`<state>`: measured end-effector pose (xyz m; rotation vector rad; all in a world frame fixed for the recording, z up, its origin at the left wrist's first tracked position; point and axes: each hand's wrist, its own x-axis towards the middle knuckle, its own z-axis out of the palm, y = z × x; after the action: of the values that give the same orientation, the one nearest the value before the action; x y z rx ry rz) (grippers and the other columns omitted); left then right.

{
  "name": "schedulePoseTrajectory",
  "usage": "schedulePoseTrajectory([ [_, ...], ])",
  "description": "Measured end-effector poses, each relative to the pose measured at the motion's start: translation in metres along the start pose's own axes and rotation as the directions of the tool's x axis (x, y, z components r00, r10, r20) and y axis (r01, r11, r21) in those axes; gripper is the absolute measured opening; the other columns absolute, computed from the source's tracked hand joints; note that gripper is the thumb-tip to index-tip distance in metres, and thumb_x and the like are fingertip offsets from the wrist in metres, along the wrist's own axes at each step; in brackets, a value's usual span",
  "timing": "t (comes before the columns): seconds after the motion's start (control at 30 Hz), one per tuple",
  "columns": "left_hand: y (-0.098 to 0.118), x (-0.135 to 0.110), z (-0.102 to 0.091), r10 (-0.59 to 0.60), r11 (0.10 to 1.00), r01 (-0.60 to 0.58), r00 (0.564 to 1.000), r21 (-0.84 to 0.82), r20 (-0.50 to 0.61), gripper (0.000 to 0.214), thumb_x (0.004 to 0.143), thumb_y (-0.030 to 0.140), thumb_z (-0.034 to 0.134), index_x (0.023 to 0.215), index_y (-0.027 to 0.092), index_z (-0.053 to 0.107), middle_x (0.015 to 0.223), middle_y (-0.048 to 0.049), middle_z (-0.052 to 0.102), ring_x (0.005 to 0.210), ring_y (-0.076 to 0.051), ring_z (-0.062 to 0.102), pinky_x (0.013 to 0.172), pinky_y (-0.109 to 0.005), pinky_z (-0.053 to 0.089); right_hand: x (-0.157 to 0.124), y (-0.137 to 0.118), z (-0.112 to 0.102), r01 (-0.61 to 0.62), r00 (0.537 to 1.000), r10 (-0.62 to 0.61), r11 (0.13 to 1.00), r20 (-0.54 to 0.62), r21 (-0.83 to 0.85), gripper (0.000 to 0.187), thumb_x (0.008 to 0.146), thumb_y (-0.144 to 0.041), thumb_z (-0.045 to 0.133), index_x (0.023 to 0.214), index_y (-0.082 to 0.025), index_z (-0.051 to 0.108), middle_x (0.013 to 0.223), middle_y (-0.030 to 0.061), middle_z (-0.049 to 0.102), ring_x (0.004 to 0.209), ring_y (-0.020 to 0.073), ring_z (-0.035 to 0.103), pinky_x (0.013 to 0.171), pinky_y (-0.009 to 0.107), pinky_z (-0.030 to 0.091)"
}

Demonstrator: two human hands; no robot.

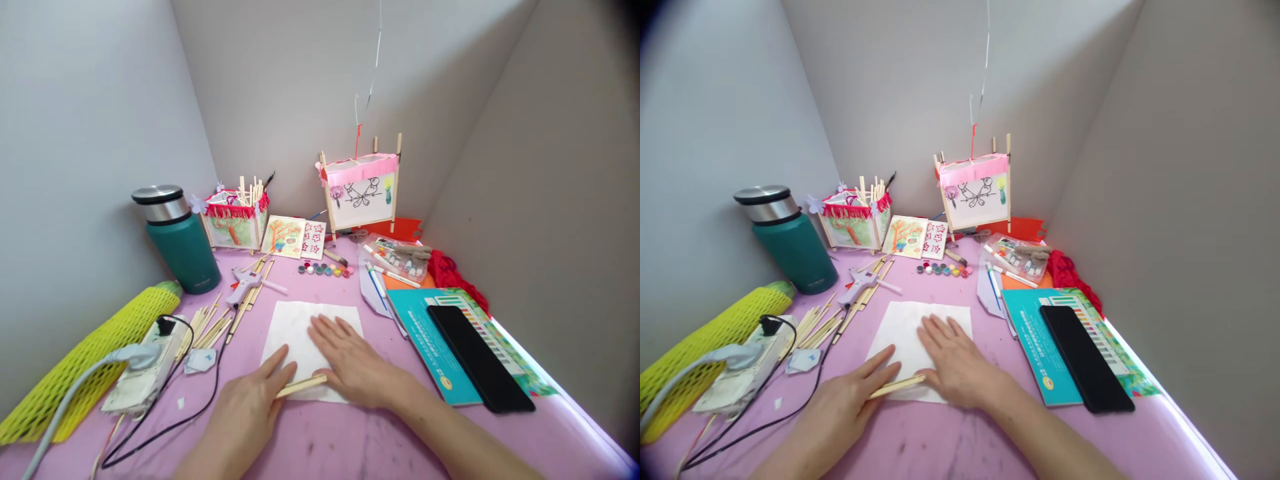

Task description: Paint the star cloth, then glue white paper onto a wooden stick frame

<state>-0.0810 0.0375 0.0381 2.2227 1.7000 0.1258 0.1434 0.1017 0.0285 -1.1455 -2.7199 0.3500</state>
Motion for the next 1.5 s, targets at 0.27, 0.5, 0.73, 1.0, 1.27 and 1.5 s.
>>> schedulePoseTrajectory([
  [0.27, 0.003, 0.024, -0.018, 0.025, 0.999, -0.021, 0.989, 0.033, -0.144, 0.049, 0.083, 0.014, 0.037, 0.126, 0.029, 0.053, 0.137, 0.0030, 0.048, 0.119, -0.019, 0.053, 0.098, -0.033, 0.043, 0.007, -0.002, 0.009, -0.298, 0.947, 0.274, 0.945, -0.167, -0.137, 0.060, 0.092, -0.040, 0.037, 0.143, -0.008, 0.030, 0.150, 0.0152, 0.021, 0.139, 0.0266, 0.017, 0.113, 0.044, 0.015],
  [0.5, 0.003, 0.073, -0.012, -0.064, 0.974, 0.081, 0.994, 0.213, -0.084, 0.057, 0.079, 0.005, 0.033, 0.133, 0.016, 0.043, 0.148, -0.0136, 0.028, 0.097, -0.029, 0.064, 0.079, -0.045, 0.049, 0.003, 0.006, 0.017, -0.274, 0.960, 0.268, 0.959, -0.082, -0.070, 0.072, 0.092, -0.054, 0.027, 0.144, -0.004, 0.025, 0.151, 0.0173, 0.016, 0.140, 0.0261, 0.011, 0.114, 0.045, 0.013],
  [0.73, -0.013, 0.062, -0.035, -0.135, 0.985, 0.151, 0.974, 0.079, -0.181, 0.036, 0.089, 0.020, 0.029, 0.114, 0.021, 0.055, 0.120, -0.0082, 0.062, 0.100, -0.023, 0.062, 0.079, -0.033, 0.046, -0.008, 0.005, 0.010, -0.370, 0.925, 0.354, 0.922, -0.142, -0.111, 0.074, 0.090, -0.054, 0.034, 0.142, -0.003, 0.029, 0.150, 0.0196, 0.017, 0.139, 0.0302, 0.014, 0.113, 0.047, 0.015],
  [1.0, -0.023, 0.015, -0.023, -0.227, 0.909, 0.124, 0.948, -0.399, -0.222, 0.025, 0.086, 0.029, 0.041, 0.093, 0.024, 0.064, 0.094, -0.0006, 0.070, 0.090, -0.017, 0.063, 0.077, -0.025, 0.043, 0.008, -0.024, 0.002, -0.284, 0.955, 0.275, 0.956, -0.108, -0.077, 0.055, 0.087, -0.042, 0.050, 0.130, -0.009, 0.048, 0.140, 0.0200, 0.040, 0.130, 0.0324, 0.034, 0.105, 0.048, 0.027],
  [1.27, -0.027, 0.005, -0.004, -0.266, 0.908, 0.156, 0.932, -0.388, -0.248, 0.028, 0.072, 0.008, 0.049, 0.094, 0.022, 0.060, 0.088, -0.0001, 0.069, 0.082, -0.017, 0.062, 0.073, -0.025, 0.041, 0.056, -0.065, 0.011, -0.053, 0.989, 0.077, 0.982, -0.123, 0.183, 0.017, 0.085, -0.016, 0.051, 0.091, -0.019, 0.066, 0.092, 0.0030, 0.065, 0.086, 0.0138, 0.059, 0.076, 0.023, 0.042],
  [1.5, -0.027, 0.007, -0.006, -0.249, 0.899, 0.125, 0.934, -0.419, -0.256, 0.034, 0.070, 0.005, 0.048, 0.097, 0.022, 0.059, 0.092, -0.0009, 0.068, 0.086, -0.017, 0.062, 0.076, -0.025, 0.042, 0.061, -0.072, 0.025, -0.101, 0.981, 0.114, 0.991, -0.160, 0.087, 0.016, 0.084, -0.017, 0.048, 0.084, -0.019, 0.064, 0.092, 0.0026, 0.064, 0.081, 0.0151, 0.058, 0.071, 0.025, 0.039],
])
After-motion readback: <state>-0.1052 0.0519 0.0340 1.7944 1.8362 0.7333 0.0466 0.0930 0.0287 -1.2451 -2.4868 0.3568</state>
